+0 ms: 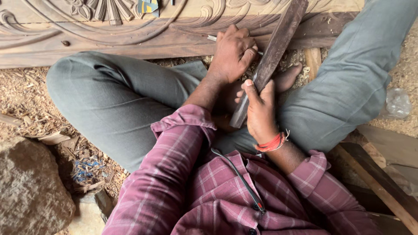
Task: The person is carving a decorative floral pattern into a large wooden panel. They use a chisel and a wooden mallet to shape the wood, periodically brushing away wood shavings with a paintbrush.
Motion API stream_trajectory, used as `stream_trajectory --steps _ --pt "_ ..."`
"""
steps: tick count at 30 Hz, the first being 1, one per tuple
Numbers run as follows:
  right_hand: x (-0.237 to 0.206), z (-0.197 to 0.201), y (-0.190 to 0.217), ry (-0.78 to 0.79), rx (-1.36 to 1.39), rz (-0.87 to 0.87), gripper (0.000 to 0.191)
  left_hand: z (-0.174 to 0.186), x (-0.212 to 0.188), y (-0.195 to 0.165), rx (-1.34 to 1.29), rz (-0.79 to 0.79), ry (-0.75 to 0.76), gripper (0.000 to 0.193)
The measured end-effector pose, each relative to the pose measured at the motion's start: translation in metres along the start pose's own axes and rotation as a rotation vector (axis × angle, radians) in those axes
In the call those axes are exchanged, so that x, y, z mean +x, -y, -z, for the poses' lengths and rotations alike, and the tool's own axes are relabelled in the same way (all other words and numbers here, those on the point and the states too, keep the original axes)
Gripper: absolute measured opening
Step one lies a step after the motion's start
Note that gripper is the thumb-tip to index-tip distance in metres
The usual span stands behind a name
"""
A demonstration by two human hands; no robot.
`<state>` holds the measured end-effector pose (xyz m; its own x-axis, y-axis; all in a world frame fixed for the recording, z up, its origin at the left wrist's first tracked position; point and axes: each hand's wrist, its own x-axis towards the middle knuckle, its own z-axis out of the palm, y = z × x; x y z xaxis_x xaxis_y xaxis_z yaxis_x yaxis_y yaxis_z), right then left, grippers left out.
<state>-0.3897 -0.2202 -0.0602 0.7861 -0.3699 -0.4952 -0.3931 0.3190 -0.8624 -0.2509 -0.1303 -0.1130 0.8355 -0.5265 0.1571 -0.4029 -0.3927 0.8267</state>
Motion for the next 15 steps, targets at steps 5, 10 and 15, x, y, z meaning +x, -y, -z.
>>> stream_trajectory --steps 5,10,15 --pt "-0.002 -0.002 0.003 -0.053 0.054 0.043 0.026 0.005 -0.003 0.001 -0.039 0.04 0.006 0.018" --pt "-0.015 -0.01 -0.003 -0.064 0.065 0.037 0.025 0.006 -0.003 0.002 -0.04 0.01 0.011 0.016" --pt "-0.014 -0.014 -0.004 0.008 0.007 0.034 0.025 0.011 -0.004 0.007 -0.074 0.02 -0.009 0.017"
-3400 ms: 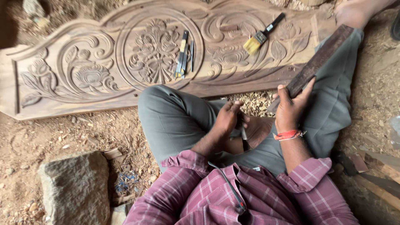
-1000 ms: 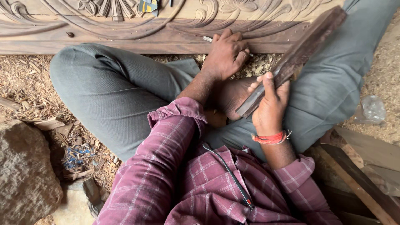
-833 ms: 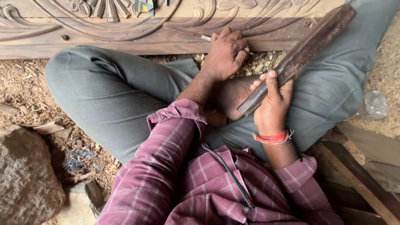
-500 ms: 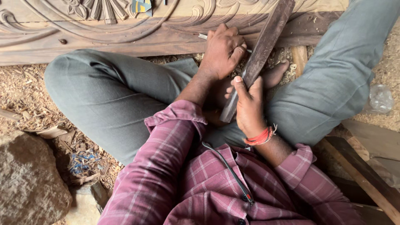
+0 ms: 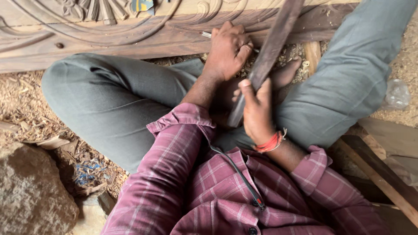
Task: The person is carving a decorative floral pattern into a large wooden panel. They use a chisel and a wooden mallet to shape the wood, periodically brushing away wood shavings with a paintbrush.
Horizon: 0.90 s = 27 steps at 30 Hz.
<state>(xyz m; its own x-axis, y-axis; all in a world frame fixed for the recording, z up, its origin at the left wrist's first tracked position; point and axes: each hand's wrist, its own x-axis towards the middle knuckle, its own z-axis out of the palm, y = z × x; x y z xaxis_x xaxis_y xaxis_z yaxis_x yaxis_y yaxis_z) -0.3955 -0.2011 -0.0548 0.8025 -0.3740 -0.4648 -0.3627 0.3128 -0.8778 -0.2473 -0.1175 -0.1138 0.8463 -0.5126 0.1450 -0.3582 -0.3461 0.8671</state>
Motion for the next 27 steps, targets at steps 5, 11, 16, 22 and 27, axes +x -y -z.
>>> stream_trajectory --steps 5,11,16,22,27 --pt "-0.009 -0.001 0.005 -0.06 0.063 0.11 0.023 0.001 -0.003 0.002 0.0 0.03 0.014 0.018" --pt "-0.012 -0.015 0.003 0.079 -0.286 0.145 0.024 0.003 -0.006 0.009 0.006 -0.027 -0.065 0.017" --pt "-0.018 -0.009 0.005 -0.012 -0.017 0.116 0.02 0.005 -0.01 0.011 0.012 -0.032 -0.03 0.017" --pt "-0.027 -0.016 -0.01 0.037 -0.15 0.099 0.018 0.007 -0.012 0.012 0.006 -0.045 -0.047 0.016" --pt "-0.029 -0.016 -0.009 0.029 -0.095 0.078 0.02 0.009 -0.016 0.013 0.029 -0.029 -0.039 0.017"
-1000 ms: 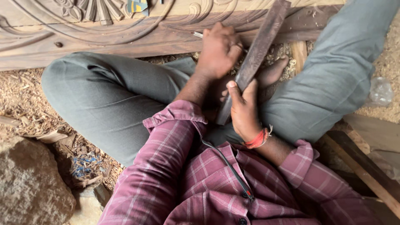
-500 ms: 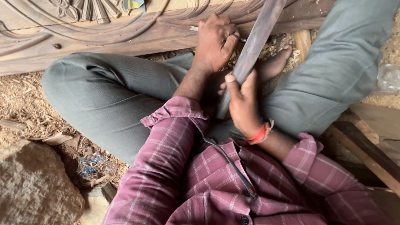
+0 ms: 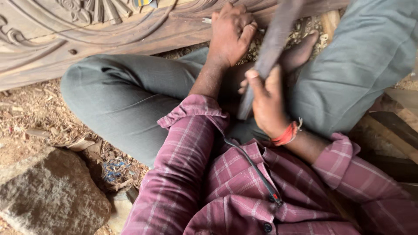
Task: The person is carving a decorative floral pattern into a large wooden panel. They use a chisel and a wooden mallet to shape the wood, periodically brushing away wood shavings with a paintbrush.
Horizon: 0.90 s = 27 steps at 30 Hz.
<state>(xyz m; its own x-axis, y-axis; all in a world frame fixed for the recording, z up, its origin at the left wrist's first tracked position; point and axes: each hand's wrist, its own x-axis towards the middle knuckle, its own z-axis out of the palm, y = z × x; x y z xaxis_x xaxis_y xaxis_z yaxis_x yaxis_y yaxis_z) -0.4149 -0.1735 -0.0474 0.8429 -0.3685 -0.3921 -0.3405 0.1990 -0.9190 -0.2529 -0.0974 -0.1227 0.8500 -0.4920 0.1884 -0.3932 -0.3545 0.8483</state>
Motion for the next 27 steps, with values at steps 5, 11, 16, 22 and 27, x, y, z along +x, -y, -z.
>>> stream_trajectory --steps 5,11,16,22,27 --pt "-0.008 -0.001 0.006 -0.149 0.197 0.045 0.021 0.002 -0.002 -0.001 -0.008 0.026 -0.002 0.019" --pt "-0.009 -0.012 -0.001 0.06 -0.158 0.018 0.019 0.003 -0.002 0.001 0.026 0.011 0.0 0.019" --pt "-0.011 -0.007 -0.002 -0.096 0.087 0.045 0.017 0.006 -0.007 0.004 0.015 0.0 0.024 0.02" --pt "-0.005 -0.015 -0.01 0.036 -0.056 0.094 0.022 0.005 -0.007 0.005 0.042 0.015 -0.005 0.018" --pt "-0.006 -0.012 -0.009 0.013 -0.012 0.039 0.021 0.007 -0.006 0.007 0.031 0.009 0.0 0.02"
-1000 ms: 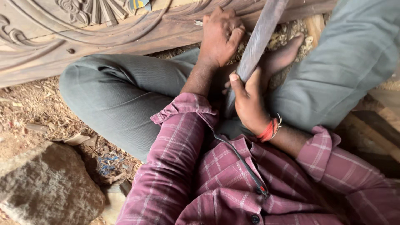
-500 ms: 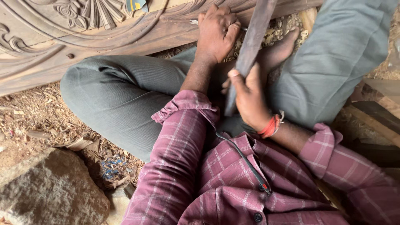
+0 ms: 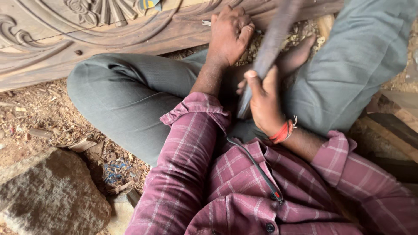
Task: The person is carving a decorative floral pattern into a large wooden panel. They use a chisel and a wooden mallet to shape the wood, periodically brushing away wood shavings with a paintbrush.
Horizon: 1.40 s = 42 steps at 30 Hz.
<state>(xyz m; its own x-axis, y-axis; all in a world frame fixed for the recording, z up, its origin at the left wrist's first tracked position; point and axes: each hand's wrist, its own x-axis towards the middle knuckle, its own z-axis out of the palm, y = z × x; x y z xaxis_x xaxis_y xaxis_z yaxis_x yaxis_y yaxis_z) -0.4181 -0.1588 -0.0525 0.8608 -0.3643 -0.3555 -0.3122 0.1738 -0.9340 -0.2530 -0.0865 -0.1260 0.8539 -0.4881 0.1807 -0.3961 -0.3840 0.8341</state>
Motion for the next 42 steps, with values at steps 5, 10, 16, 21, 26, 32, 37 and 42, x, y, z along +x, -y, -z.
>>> stream_trajectory --steps 5,10,16,21,26,32,37,42 --pt "-0.005 0.003 -0.001 -0.125 0.1 0.055 0.02 0.0 -0.002 -0.001 0.003 0.037 0.032 0.02" --pt "0.001 -0.001 -0.007 0.061 -0.243 0.041 0.02 -0.002 0.0 0.0 0.034 0.02 0.054 0.02" --pt "-0.003 0.003 -0.002 -0.083 0.175 0.029 0.016 0.001 -0.002 0.003 0.025 -0.017 0.05 0.022" --pt "0.0 -0.001 -0.001 -0.03 -0.21 0.118 0.019 0.0 -0.002 0.002 0.035 -0.011 0.03 0.021" --pt "0.001 -0.002 -0.003 0.032 -0.029 -0.018 0.022 0.002 -0.002 0.003 0.04 -0.011 0.033 0.02" --pt "-0.003 0.002 -0.008 -0.107 0.121 0.064 0.022 0.005 -0.002 0.004 -0.003 -0.029 0.016 0.021" --pt "0.002 0.0 -0.016 0.082 -0.408 0.183 0.019 0.002 -0.002 0.006 0.008 -0.002 0.015 0.02" --pt "-0.002 -0.001 -0.012 -0.023 0.092 0.068 0.018 0.006 -0.004 0.008 0.027 -0.039 0.009 0.021"
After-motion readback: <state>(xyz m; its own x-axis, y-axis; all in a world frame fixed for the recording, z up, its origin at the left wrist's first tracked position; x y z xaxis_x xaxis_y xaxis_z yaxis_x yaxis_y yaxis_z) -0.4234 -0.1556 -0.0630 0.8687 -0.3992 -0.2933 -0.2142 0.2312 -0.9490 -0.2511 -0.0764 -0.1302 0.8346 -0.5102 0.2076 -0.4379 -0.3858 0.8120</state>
